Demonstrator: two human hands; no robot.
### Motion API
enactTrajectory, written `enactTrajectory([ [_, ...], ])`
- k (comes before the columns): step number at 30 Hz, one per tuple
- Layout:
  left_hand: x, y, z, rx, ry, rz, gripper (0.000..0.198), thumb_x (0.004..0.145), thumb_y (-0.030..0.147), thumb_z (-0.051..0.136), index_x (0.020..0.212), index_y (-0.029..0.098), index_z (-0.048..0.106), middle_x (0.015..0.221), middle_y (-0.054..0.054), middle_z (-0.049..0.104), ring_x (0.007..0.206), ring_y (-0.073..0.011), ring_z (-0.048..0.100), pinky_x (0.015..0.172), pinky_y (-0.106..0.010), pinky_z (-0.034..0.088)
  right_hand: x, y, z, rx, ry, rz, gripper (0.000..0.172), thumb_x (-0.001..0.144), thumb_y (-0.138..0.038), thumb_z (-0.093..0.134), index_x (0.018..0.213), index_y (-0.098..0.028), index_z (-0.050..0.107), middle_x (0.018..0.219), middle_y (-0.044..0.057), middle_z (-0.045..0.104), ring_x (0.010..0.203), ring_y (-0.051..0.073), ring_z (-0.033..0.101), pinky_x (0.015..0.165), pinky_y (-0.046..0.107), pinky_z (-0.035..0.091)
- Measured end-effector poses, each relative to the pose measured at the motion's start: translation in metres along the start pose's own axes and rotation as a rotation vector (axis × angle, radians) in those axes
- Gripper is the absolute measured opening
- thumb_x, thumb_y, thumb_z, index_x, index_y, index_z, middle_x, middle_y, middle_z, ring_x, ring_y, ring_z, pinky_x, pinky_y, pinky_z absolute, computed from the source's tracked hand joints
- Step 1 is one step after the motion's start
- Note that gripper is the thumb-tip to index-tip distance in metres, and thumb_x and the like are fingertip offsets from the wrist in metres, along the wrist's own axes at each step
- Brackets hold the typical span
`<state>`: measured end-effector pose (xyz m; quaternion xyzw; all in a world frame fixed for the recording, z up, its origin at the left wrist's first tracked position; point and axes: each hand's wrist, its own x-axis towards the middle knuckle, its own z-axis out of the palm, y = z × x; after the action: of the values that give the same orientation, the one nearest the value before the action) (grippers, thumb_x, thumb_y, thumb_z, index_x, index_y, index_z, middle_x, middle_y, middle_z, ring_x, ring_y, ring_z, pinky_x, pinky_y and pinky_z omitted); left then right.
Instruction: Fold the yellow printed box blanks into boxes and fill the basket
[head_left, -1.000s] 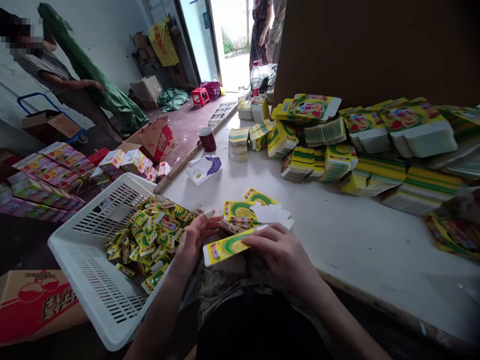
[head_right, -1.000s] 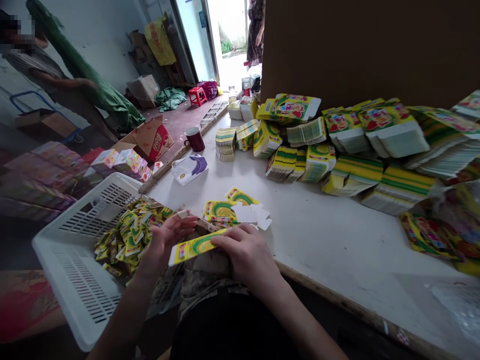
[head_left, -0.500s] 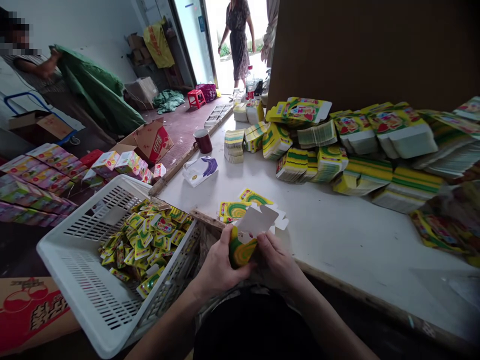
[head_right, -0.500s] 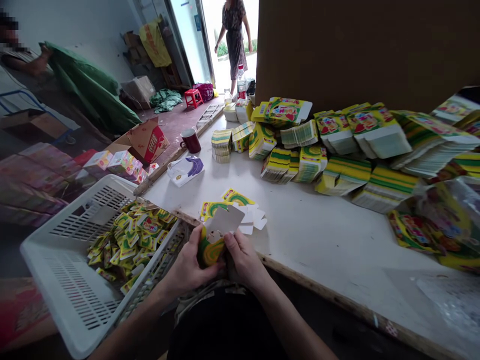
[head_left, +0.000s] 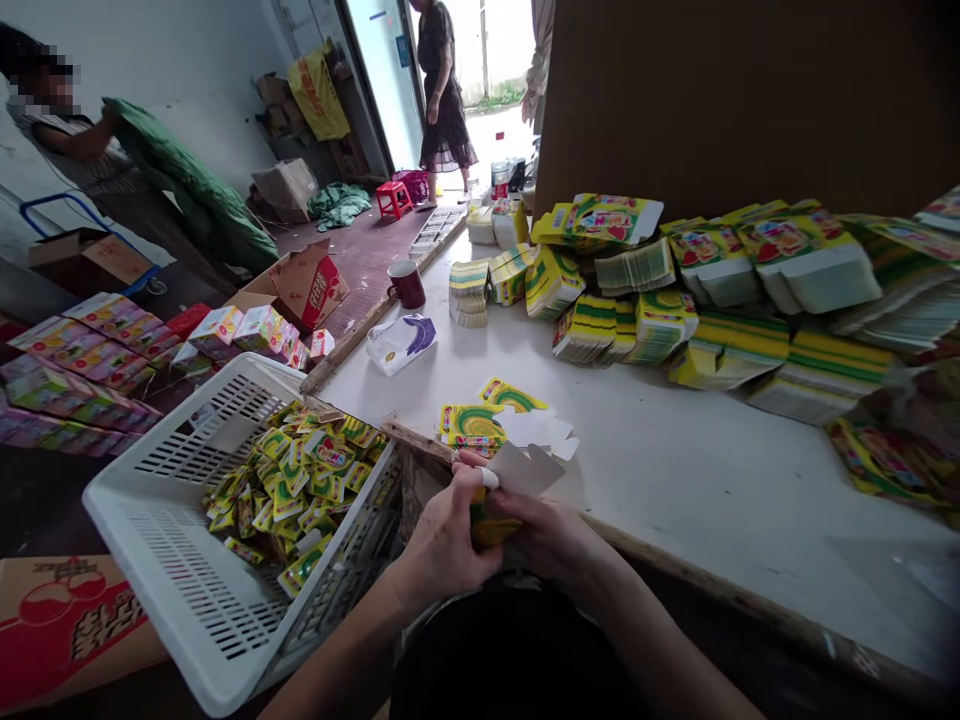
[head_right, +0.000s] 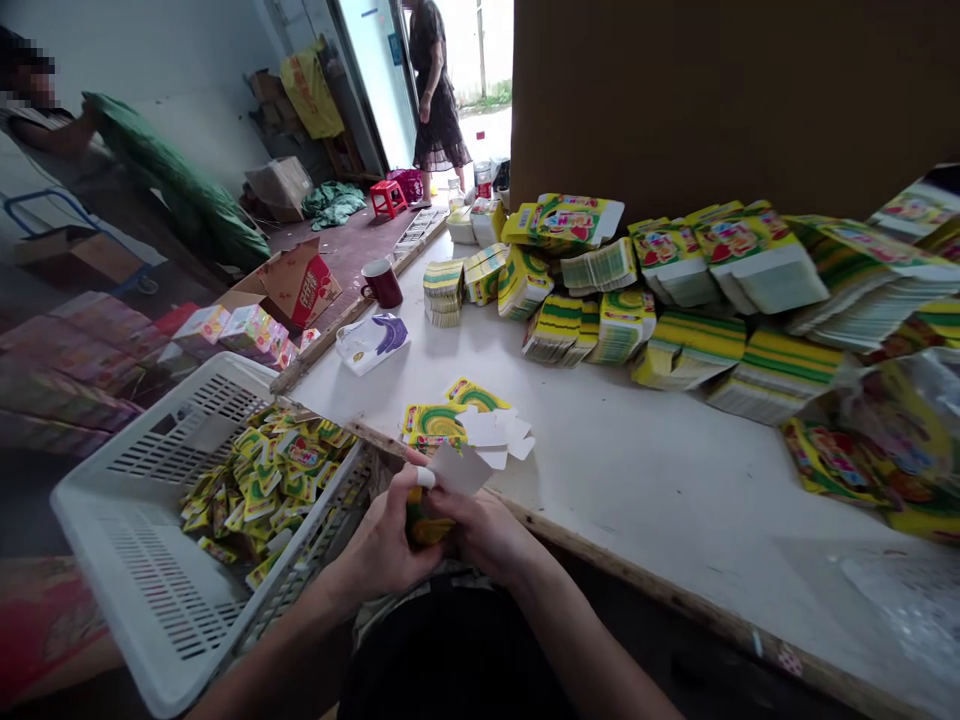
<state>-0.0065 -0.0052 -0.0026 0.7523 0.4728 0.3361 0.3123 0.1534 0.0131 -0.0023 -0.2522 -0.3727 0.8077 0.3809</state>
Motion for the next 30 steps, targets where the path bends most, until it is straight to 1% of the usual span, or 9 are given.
enactTrajectory([
  [3,0.001,0.002,0.0,-0.038,-0.05,-0.06,0.066,0.062,0.009,0.067,0.121,0.023,0.041,0.102,-0.006,0.064,0.085,-0.0244,0.065,0.074,-0.033,0.05,-0.002,0.004,-0.003,-0.172,0.048,-0.061,0.052,0.09,-0.053,0.055,0.135,-0.028,0.055,0.135,0.008,0.06,0.129,0.027,0.052,0.111,0.047,0.037],
  [7,0.002,0.002,0.001,-0.14,-0.066,-0.049,0.087,0.06,0.006,0.067,0.133,0.024,0.024,0.125,-0.012,0.056,0.108,-0.0278,0.06,0.091,-0.038,0.048,-0.006,0.0,-0.007,-0.574,0.063,-0.225,0.058,0.094,-0.042,0.053,0.148,-0.029,0.037,0.151,0.007,0.044,0.144,0.025,0.033,0.119,0.048,0.021],
  [10,0.002,-0.002,0.004,-0.128,-0.069,-0.088,0.083,0.071,0.015,0.068,0.136,0.022,0.017,0.125,-0.015,0.053,0.113,-0.0281,0.058,0.095,-0.041,0.047,-0.006,-0.003,-0.006,-0.791,-0.001,-0.304,0.069,0.091,-0.025,0.057,0.153,-0.028,0.025,0.158,0.007,0.03,0.146,0.026,0.027,0.12,0.049,0.021],
  [13,0.002,-0.008,0.004,-0.01,-0.027,-0.091,0.068,0.075,0.02,0.065,0.131,0.019,0.027,0.125,-0.016,0.049,0.116,-0.0295,0.055,0.098,-0.045,0.046,-0.001,0.002,-0.005,-0.902,0.003,-0.373,0.059,0.092,-0.014,0.048,0.148,-0.026,0.037,0.158,0.007,0.029,0.146,0.025,0.028,0.119,0.048,0.024],
  [15,0.001,-0.01,0.002,0.123,0.012,-0.111,0.065,0.073,0.021,0.067,0.127,0.017,0.033,0.122,-0.016,0.048,0.114,-0.0315,0.054,0.097,-0.048,0.046,0.004,0.008,-0.008,-0.898,0.095,-0.42,0.053,0.093,-0.011,0.04,0.144,-0.026,0.046,0.155,0.007,0.037,0.143,0.024,0.034,0.118,0.048,0.028],
  [18,0.001,-0.009,-0.005,0.241,0.024,-0.154,0.058,0.072,0.025,0.07,0.121,0.016,0.041,0.114,-0.014,0.054,0.108,-0.0308,0.057,0.092,-0.048,0.049,0.008,0.016,-0.014,-0.909,0.162,-0.456,0.052,0.095,-0.015,0.042,0.146,-0.027,0.043,0.153,0.008,0.04,0.142,0.026,0.035,0.117,0.049,0.031],
  [22,0.005,-0.003,-0.024,0.244,0.028,-0.181,0.047,0.073,0.03,0.072,0.113,0.018,0.052,0.108,-0.01,0.062,0.102,-0.0268,0.062,0.089,-0.042,0.051,0.007,0.01,-0.02,-1.052,0.056,-0.413,0.046,0.094,-0.02,0.05,0.139,-0.026,0.051,0.158,0.01,0.03,0.142,0.028,0.035,0.113,0.046,0.037],
  [27,0.013,0.001,-0.04,0.207,-0.029,-0.222,0.058,0.065,0.027,0.077,0.117,0.019,0.053,0.105,-0.007,0.068,0.096,-0.0251,0.066,0.085,-0.036,0.053,0.006,-0.017,-0.022,-1.111,-0.086,-0.329,0.025,0.091,-0.021,0.057,0.113,-0.024,0.069,0.148,0.011,0.046,0.135,0.028,0.046,0.108,0.045,0.041],
  [30,0.015,-0.001,-0.037,0.27,0.001,-0.191,0.062,0.064,0.03,0.077,0.119,0.016,0.052,0.107,-0.011,0.069,0.099,-0.0279,0.066,0.088,-0.038,0.053,0.009,-0.018,-0.016,-1.09,-0.046,-0.316,0.024,0.087,-0.018,0.061,0.109,-0.024,0.07,0.144,0.011,0.05,0.133,0.028,0.047,0.108,0.046,0.041],
])
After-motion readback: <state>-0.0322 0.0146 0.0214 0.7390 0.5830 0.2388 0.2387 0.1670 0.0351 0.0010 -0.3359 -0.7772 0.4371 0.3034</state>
